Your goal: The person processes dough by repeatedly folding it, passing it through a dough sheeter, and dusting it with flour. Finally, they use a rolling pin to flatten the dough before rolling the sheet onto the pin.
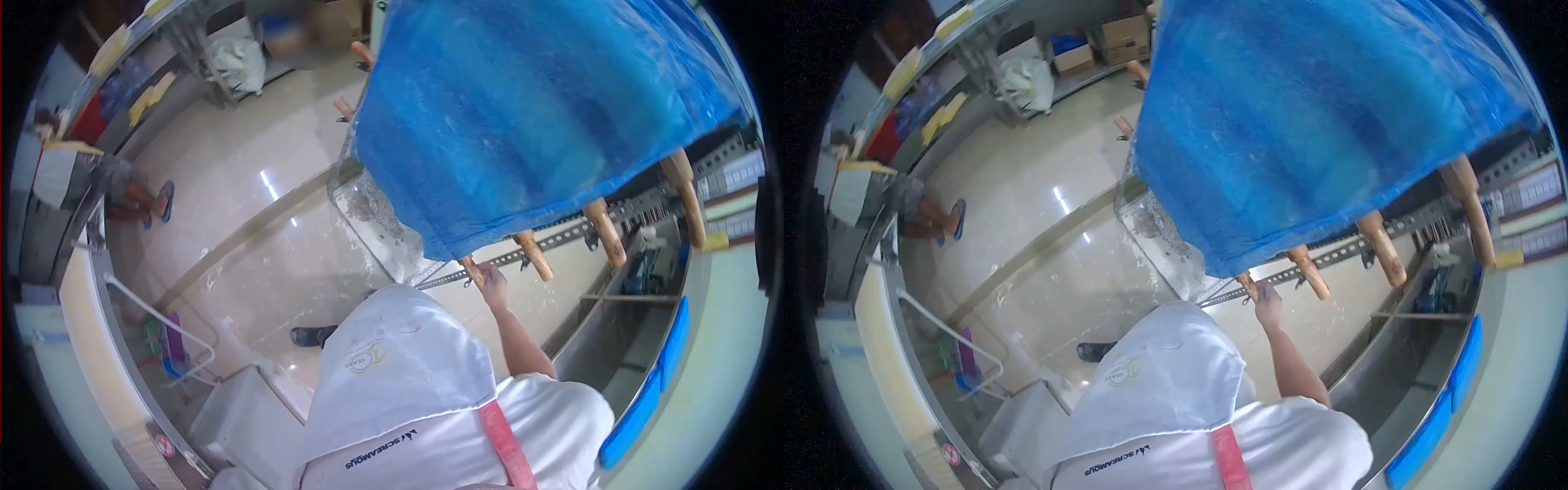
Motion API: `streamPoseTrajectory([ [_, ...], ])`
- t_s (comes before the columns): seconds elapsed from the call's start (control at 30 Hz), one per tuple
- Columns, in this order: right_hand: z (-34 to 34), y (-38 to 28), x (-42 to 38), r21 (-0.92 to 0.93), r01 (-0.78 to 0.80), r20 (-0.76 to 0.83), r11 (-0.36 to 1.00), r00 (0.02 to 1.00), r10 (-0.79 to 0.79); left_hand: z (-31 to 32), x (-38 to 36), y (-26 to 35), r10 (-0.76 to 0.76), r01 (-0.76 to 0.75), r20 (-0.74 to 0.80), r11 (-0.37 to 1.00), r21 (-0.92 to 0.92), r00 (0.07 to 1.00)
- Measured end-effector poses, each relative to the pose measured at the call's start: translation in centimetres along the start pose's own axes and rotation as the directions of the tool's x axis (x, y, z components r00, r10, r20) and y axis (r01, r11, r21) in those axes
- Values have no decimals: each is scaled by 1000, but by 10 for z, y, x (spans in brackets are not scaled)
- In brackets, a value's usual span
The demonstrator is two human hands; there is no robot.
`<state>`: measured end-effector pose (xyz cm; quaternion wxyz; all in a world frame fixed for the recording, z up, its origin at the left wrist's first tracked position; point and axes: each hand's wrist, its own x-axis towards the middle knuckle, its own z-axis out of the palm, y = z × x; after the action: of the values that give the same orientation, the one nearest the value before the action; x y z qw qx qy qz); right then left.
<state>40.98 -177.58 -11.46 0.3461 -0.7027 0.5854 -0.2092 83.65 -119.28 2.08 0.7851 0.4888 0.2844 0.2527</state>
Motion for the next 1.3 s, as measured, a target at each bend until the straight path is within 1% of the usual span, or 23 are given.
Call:
streamPoseTrajectory([
  [0.1,70,87,97,156,-143,45,977,989,137,-47,-7,35,41,-43,-75,998,-35,996],
  [0.17,94,98,140,172,-225,77,959,974,214,-84,-21,61,85,-95,-150,994,-62,985],
  [0.3,82,108,155,1,-352,74,936,933,351,-145,-48,97,152,-187,-272,977,-105,950],
  [0.43,70,106,143,-190,-388,-32,902,920,390,-193,-55,129,247,-313,-391,943,-114,887],
  [0.47,68,99,137,-231,-385,-64,894,922,381,-200,-55,136,302,-361,-434,931,-58,849],
  [0.53,71,84,122,-304,-348,-123,887,938,325,-218,-50,159,496,-397,-548,868,298,673],
  [0.6,92,66,109,-345,-277,-116,897,961,252,-264,-35,183,618,-294,-620,782,550,483],
  [0.63,108,49,101,-356,-221,-72,908,975,209,-312,-12,198,646,-189,-622,745,640,443],
  [0.67,124,27,93,-355,-157,-18,922,987,161,-367,10,216,676,-66,-600,686,725,428],
  [0.7,145,6,86,-342,-87,70,936,991,118,-417,30,226,721,-13,-559,617,787,411],
  [0.73,169,-16,81,-322,-11,164,947,984,67,-409,36,231,816,-119,-482,539,834,319],
  [0.77,192,-44,73,-288,61,252,956,968,14,-354,23,240,893,-205,-393,436,876,220],
  [0.8,214,-74,64,-251,131,339,959,940,-40,-341,27,254,941,-196,-272,311,930,203],
  [0.83,237,-107,54,-202,202,419,958,902,-102,-334,32,268,971,-178,-142,176,968,191],
  [0.87,260,-142,43,-151,271,489,951,856,-167,-314,38,284,945,-147,-215,256,955,248],
  [0.9,282,-179,31,-89,340,545,936,803,-240,-325,57,291,974,-228,-48,100,968,222],
  [0.93,304,-219,19,-20,410,595,912,737,-319,-315,61,299,958,-130,-19,59,990,285],
  [0.97,327,-264,4,55,472,639,880,660,-394,-259,53,308,963,-89,-21,46,995,269],
  [1.0,350,-313,-16,138,522,668,841,578,-468,-244,56,316,949,-102,5,28,994,314],
  [1.07,390,-412,-64,308,586,693,750,402,-598,-222,66,328,906,-154,-45,120,981,421],
  [1.17,432,-553,-160,571,577,648,585,122,-752,-217,85,323,827,-170,-99,229,958,554],
  [1.2,442,-596,-198,655,548,610,521,24,-792,-229,92,317,798,-18,-88,123,992,596],
  [1.3,462,-700,-316,806,464,500,367,-203,-842,-207,92,321,754,61,-142,135,989,641],
])
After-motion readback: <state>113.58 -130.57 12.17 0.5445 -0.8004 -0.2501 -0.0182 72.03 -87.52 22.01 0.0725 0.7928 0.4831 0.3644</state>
